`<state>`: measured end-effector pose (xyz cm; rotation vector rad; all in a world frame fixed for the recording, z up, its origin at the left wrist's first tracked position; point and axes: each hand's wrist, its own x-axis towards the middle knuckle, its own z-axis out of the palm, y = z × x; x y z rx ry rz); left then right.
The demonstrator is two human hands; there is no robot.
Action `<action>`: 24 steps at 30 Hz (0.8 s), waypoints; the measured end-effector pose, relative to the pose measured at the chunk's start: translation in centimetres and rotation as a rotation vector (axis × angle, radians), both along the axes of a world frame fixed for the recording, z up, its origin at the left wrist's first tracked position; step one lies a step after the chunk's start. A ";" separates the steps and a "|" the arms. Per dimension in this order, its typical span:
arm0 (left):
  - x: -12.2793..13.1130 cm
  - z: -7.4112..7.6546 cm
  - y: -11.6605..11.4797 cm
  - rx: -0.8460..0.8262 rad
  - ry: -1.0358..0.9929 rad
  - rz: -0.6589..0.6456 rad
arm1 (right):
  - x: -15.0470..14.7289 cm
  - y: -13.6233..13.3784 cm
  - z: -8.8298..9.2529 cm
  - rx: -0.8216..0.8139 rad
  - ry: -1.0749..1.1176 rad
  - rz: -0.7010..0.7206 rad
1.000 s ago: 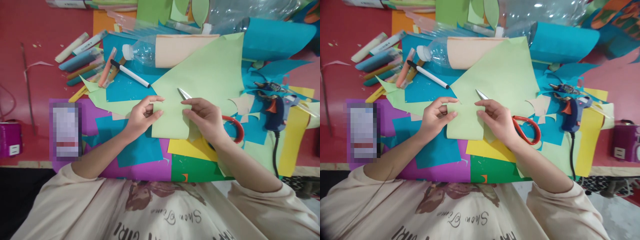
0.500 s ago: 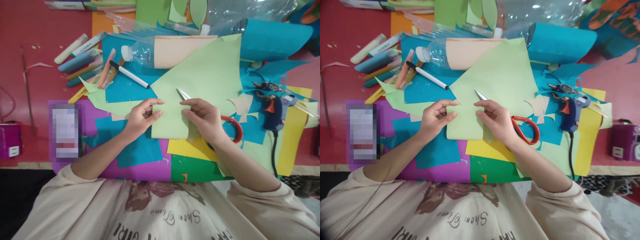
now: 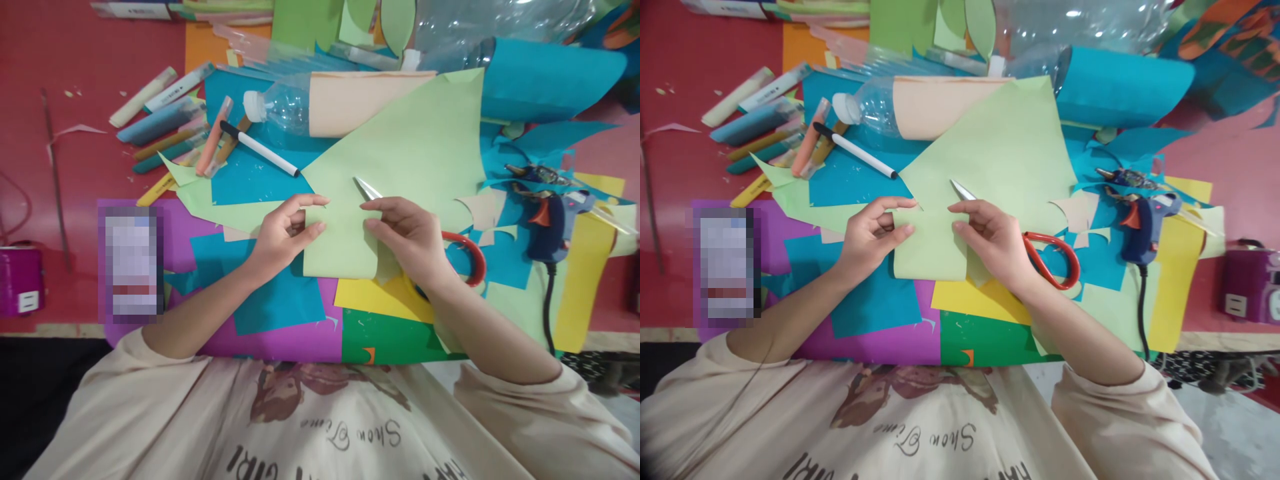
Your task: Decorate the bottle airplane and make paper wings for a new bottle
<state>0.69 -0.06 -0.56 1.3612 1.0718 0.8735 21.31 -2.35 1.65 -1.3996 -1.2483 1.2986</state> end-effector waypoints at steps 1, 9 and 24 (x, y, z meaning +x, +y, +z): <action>0.0 -0.1 0.0 0.010 0.004 -0.001 | 0.0 0.0 0.0 0.001 -0.002 0.004; -0.1 -0.4 0.0 0.070 0.018 -0.010 | 0.0 0.0 0.2 -0.017 -0.018 0.008; 0.0 0.0 0.0 0.030 -0.002 -0.002 | -0.1 0.0 0.2 -0.024 0.002 -0.022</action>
